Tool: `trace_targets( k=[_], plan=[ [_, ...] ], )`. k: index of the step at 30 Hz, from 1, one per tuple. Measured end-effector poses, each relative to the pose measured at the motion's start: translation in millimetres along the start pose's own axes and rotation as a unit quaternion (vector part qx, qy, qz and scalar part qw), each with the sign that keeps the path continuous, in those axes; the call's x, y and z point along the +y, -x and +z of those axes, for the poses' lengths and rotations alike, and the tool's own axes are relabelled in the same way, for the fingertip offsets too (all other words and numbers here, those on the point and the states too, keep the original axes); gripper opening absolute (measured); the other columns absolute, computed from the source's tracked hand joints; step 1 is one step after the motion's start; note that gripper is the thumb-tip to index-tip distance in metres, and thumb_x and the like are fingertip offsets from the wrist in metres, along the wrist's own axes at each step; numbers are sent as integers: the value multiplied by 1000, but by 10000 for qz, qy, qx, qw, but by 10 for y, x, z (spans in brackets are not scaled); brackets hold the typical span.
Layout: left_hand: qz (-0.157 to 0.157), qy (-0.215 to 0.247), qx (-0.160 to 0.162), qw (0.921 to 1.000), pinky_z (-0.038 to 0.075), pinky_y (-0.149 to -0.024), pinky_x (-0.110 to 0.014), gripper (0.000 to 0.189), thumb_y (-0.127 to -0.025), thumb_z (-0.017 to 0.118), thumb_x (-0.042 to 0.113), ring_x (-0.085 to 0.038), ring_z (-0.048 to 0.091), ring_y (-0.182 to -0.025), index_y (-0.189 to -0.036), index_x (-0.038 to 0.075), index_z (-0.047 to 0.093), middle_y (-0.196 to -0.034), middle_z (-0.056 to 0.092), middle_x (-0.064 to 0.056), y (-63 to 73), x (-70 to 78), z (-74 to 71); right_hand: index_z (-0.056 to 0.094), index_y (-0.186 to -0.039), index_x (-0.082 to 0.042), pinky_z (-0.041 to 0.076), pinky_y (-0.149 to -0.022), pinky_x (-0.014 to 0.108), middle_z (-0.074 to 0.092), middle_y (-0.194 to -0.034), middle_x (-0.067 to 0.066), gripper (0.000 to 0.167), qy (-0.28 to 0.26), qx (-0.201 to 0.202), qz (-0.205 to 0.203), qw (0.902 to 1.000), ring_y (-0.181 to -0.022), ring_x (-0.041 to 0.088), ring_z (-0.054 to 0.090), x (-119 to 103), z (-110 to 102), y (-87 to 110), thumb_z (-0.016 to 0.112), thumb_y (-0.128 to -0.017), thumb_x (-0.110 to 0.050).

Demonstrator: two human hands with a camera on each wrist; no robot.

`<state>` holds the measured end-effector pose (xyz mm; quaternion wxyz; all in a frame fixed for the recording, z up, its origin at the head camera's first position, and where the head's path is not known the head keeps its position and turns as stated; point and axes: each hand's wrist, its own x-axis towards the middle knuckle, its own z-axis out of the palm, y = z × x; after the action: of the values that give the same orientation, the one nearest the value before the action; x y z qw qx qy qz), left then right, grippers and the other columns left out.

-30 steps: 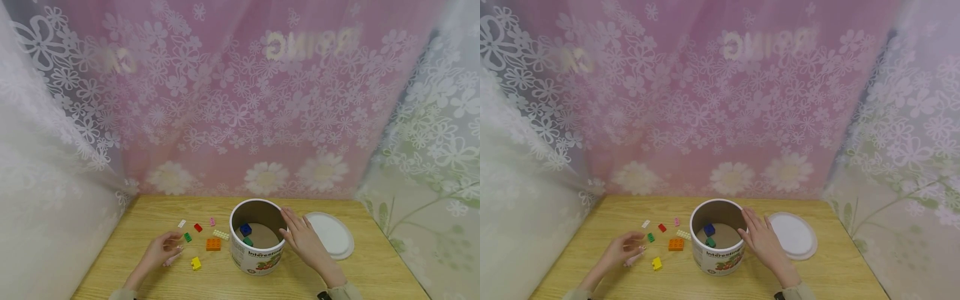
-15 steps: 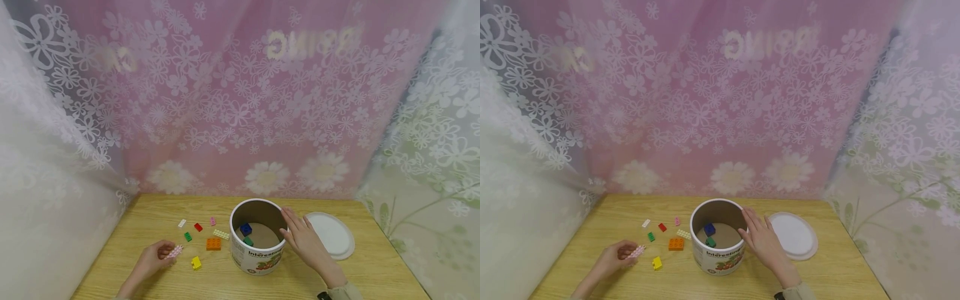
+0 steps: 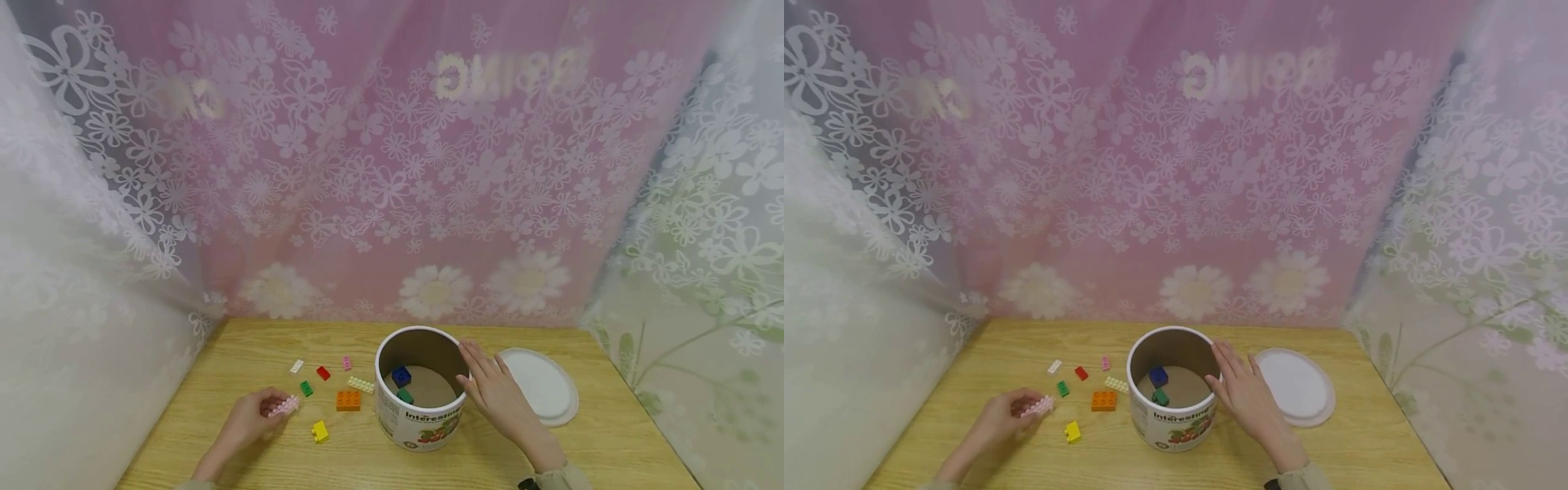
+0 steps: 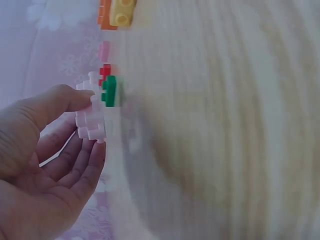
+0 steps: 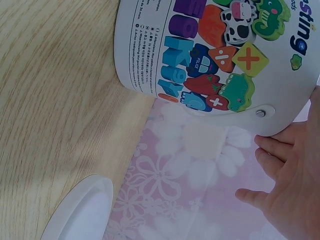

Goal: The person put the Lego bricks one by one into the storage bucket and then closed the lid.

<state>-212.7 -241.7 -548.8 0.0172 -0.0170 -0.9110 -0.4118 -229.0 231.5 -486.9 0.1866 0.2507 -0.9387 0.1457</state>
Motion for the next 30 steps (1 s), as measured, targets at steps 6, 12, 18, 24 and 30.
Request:
trace_targets(
  k=[6,12,18,24,30],
  plan=[
    [378,37,12,9993,57,-72,-24,23,-83,80,0,-13,64,-84,-104,8,74,-93,71,0,-85,131,-69,37,-157,-4,26,-116,66,39,-160,13,63,-1,-17,-1,10000,-147,30,37,6,6,9,56,-104,-33],
    [538,21,-18,9985,59,-74,-28,25,-84,80,1,-13,64,-85,-106,10,75,-93,70,1,-187,273,-110,36,-157,-5,26,-116,66,38,-160,12,63,23,-14,-5,10000,-147,30,37,8,8,12,53,-105,-36],
    [501,92,-144,9986,60,-77,-32,26,-85,80,4,-14,65,-88,-109,11,75,-97,71,0,-255,489,-159,37,-156,-4,27,-115,66,38,-160,12,64,2,6,13,10000,-146,31,38,2,7,14,60,-102,-28],
    [652,64,-267,9975,60,-80,-34,26,-88,79,7,-16,66,-93,-113,13,75,-102,71,1,-326,712,-184,37,-156,-4,26,-116,65,37,-161,12,63,2,-18,45,10000,-147,31,37,1,7,15,57,-104,-31],
    [998,97,-398,9942,60,-80,-33,29,-88,78,6,-17,66,-94,-115,13,74,-104,71,0,-396,915,-188,36,-157,-4,26,-115,66,39,-160,14,63,-11,11,0,10000,-147,31,37,4,10,11,58,-103,-30]
  ],
)
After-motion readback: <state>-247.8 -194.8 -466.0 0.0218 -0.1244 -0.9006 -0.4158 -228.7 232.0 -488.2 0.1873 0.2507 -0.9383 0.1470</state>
